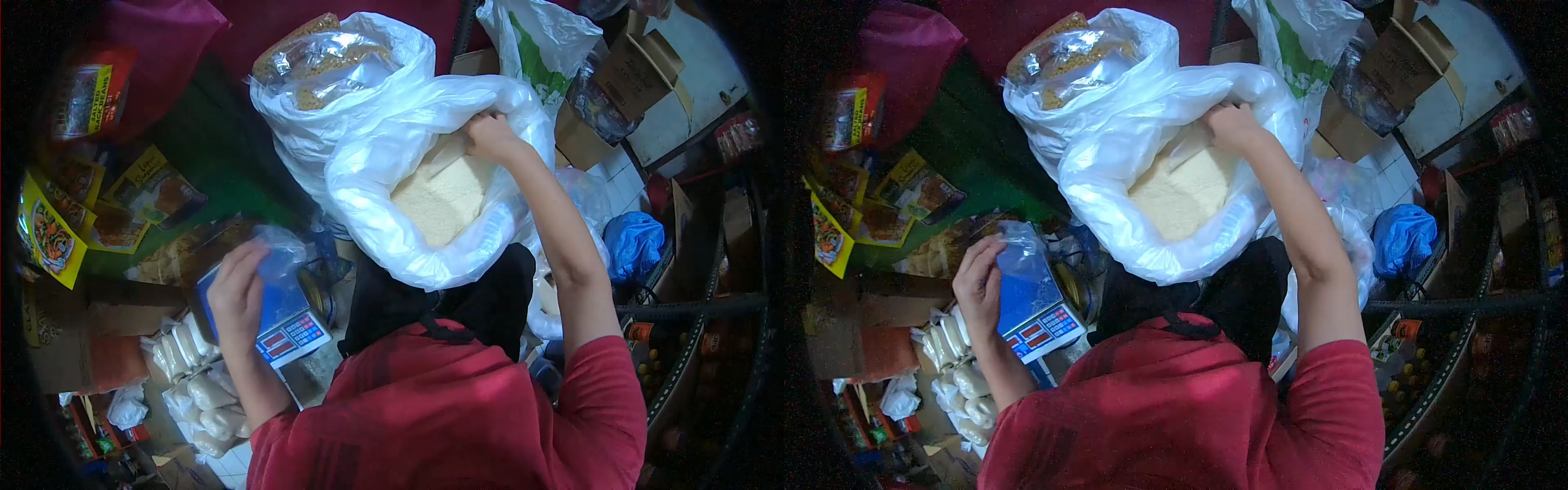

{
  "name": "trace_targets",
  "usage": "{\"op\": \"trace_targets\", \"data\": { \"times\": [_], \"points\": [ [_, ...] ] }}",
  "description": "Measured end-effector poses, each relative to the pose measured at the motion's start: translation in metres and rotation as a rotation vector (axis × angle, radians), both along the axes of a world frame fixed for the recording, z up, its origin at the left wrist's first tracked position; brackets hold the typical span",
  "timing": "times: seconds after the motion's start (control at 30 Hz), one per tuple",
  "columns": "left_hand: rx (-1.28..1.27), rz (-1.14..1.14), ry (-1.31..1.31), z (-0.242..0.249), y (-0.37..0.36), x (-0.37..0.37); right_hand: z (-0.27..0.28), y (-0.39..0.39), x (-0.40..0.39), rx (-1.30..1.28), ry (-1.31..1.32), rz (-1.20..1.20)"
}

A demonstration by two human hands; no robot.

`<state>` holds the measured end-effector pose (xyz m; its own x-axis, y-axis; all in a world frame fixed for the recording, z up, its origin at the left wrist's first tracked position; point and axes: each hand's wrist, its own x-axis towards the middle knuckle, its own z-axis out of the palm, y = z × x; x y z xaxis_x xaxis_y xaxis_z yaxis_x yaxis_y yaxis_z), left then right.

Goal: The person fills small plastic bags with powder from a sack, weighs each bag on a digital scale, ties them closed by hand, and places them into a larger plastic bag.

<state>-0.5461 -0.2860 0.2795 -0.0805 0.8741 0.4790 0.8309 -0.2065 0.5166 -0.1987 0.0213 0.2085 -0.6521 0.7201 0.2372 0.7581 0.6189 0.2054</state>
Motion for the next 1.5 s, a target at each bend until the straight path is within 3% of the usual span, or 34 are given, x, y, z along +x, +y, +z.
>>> {"op": "trace_targets", "data": {
  "times": [0.13, 0.2, 0.4, 0.5, 0.63, 0.83, 0.87, 0.9, 0.97, 1.1, 1.2, 1.27, 1.43, 1.5],
  "points": [
    [-0.047, -0.032, -0.024, -0.012, 0.005, 0.012, 0.012, 0.005, -0.012, 0.102, -0.154, 0.087],
    [-0.067, -0.037, -0.070, -0.013, 0.010, 0.019, 0.043, -0.016, -0.013, -0.153, -0.236, -0.085],
    [-0.040, -0.055, -0.192, -0.011, 0.027, 0.021, 0.089, -0.085, 0.049, -0.047, -0.290, -0.126],
    [-0.049, -0.092, -0.250, -0.014, 0.035, 0.025, 0.051, -0.087, 0.055, -0.232, -0.203, -0.198],
    [-0.017, -0.120, -0.274, -0.011, 0.047, 0.042, -0.011, -0.083, 0.016, -0.331, -0.001, -0.098],
    [-0.021, -0.171, -0.387, 0.010, 0.040, 0.026, 0.000, -0.092, 0.017, -0.402, 0.083, -0.176],
    [-0.025, -0.198, -0.510, 0.016, 0.038, 0.026, -0.001, -0.095, 0.016, -0.421, 0.103, -0.220],
    [-0.031, -0.228, -0.631, 0.021, 0.036, 0.027, -0.010, -0.096, 0.007, -0.426, 0.106, -0.222],
    [-0.008, -0.258, -0.612, 0.033, 0.047, 0.045, -0.033, -0.089, -0.021, -0.338, 0.146, -0.139],
    [-0.478, -0.523, -0.783, 0.035, 0.082, 0.083, -0.031, -0.087, -0.021, -0.386, 0.175, -0.109],
    [-0.610, -0.600, -0.801, 0.006, 0.114, 0.104, -0.011, -0.090, 0.008, -0.437, 0.299, -0.085],
    [-0.792, -0.553, -0.581, -0.013, 0.135, 0.110, 0.010, -0.090, 0.027, -0.425, 0.380, -0.103],
    [-0.865, -0.486, -0.537, -0.016, 0.155, 0.114, 0.074, -0.095, 0.065, -0.512, 0.470, -0.133],
    [-0.801, -0.481, -0.405, -0.007, 0.161, 0.120, 0.092, -0.096, 0.072, -0.495, 0.500, -0.091]
  ]
}}
